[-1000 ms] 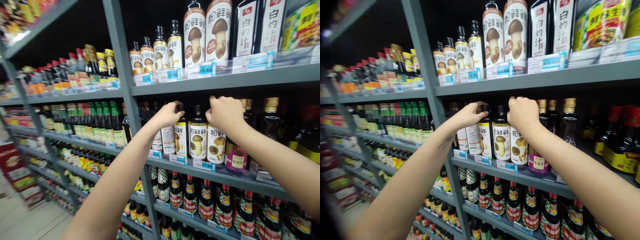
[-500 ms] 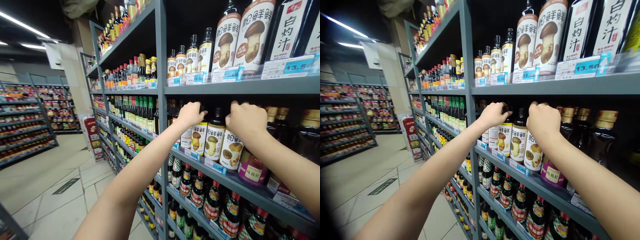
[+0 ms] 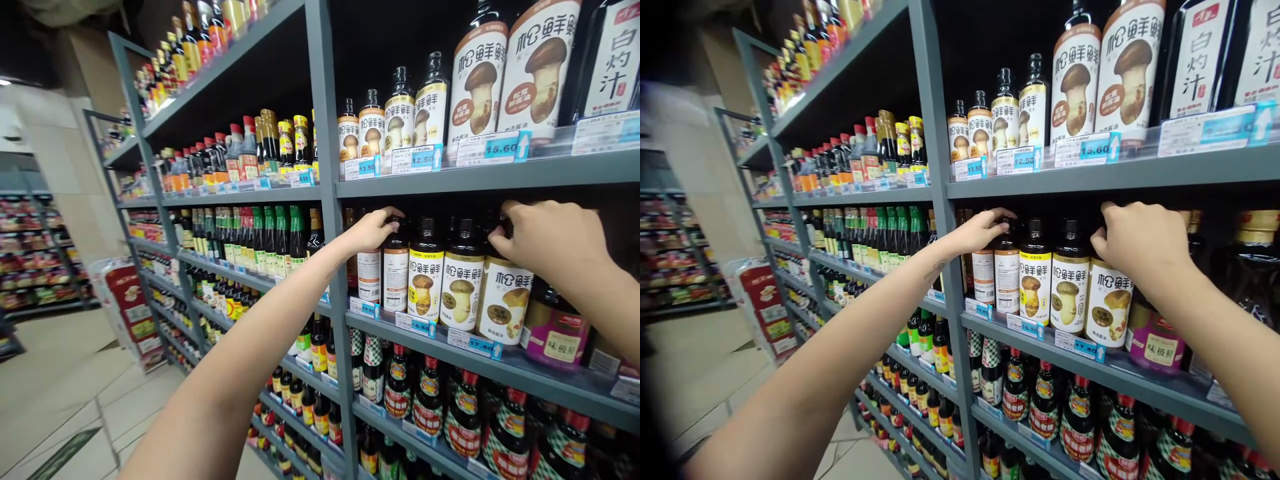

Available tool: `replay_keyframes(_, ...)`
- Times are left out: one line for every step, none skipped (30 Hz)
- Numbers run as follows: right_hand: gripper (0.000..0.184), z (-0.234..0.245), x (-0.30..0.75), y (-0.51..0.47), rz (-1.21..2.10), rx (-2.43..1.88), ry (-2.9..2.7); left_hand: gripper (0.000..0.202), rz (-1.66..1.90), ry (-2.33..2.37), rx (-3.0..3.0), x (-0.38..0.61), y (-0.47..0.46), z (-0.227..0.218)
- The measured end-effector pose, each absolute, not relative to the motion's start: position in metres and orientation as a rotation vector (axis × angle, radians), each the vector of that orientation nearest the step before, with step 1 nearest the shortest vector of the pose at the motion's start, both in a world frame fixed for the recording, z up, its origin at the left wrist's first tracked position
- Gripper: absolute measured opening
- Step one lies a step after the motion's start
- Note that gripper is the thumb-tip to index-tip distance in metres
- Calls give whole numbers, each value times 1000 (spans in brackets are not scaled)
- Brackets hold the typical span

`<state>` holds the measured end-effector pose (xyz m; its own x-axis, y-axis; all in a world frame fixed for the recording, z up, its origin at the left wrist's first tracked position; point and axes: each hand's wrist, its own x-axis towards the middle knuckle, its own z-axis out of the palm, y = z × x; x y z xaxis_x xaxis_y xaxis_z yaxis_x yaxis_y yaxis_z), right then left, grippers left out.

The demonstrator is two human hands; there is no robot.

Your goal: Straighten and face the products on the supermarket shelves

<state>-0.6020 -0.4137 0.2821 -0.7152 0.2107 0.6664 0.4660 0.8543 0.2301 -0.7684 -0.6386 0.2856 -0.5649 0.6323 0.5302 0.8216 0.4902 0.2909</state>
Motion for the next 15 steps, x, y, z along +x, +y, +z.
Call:
replay_keyframes(35, 282, -603, -416, -520, -518, -2367, 32, -720, -2386, -1212, -769, -640, 287)
replay_keyframes(36, 281, -603, -419, -528, -547, -2364, 31, -677, -2376, -1197, -769, -640, 289)
replay_keyframes(36, 280, -605, -421, -536, -578, -2360, 31, -624, -2360, -1167, -768, -641, 290)
replay_keyframes(36, 279, -606, -423, -545, -613, -2352, 34, -569, -2344, -1119, -767, -640, 290)
replay_keyframes(37, 278, -607, -426, -555, -645, -2341, 36, -517, -2331, -1061, -765, -640, 290)
replay_keyframes(36, 278, -608, -428, -565, -676, -2330, 39, -474, -2326, -1003, -764, -640, 290)
replay_keyframes(36, 277, -608, -430, -575, -703, -2319, 41, -440, -2328, -955, -763, -639, 289)
replay_keyframes(37, 277, -608, -432, -582, -712, -2317, 42, -414, -2336, -921, -762, -639, 289)
replay_keyframes(38, 277, -607, -433, -585, -711, -2320, 44, -395, -2344, -906, -761, -639, 288)
replay_keyframes(39, 277, -606, -436, -585, -714, -2324, 47, -380, -2349, -912, -761, -639, 288)
replay_keyframes(40, 278, -605, -438, -584, -720, -2330, 49, -367, -2352, -933, -761, -640, 287)
replay_keyframes(42, 279, -604, -440, -584, -725, -2340, 50, -358, -2355, -964, -761, -641, 287)
replay_keyframes(43, 279, -603, -442, -585, -732, -2351, 49, -351, -2358, -1000, -761, -642, 287)
replay_keyframes(44, 280, -602, -443, -589, -750, -2358, 47, -345, -2362, -1036, -761, -644, 286)
replay_keyframes(44, 281, -602, -445, -597, -773, -2360, 44, -340, -2364, -1064, -761, -645, 286)
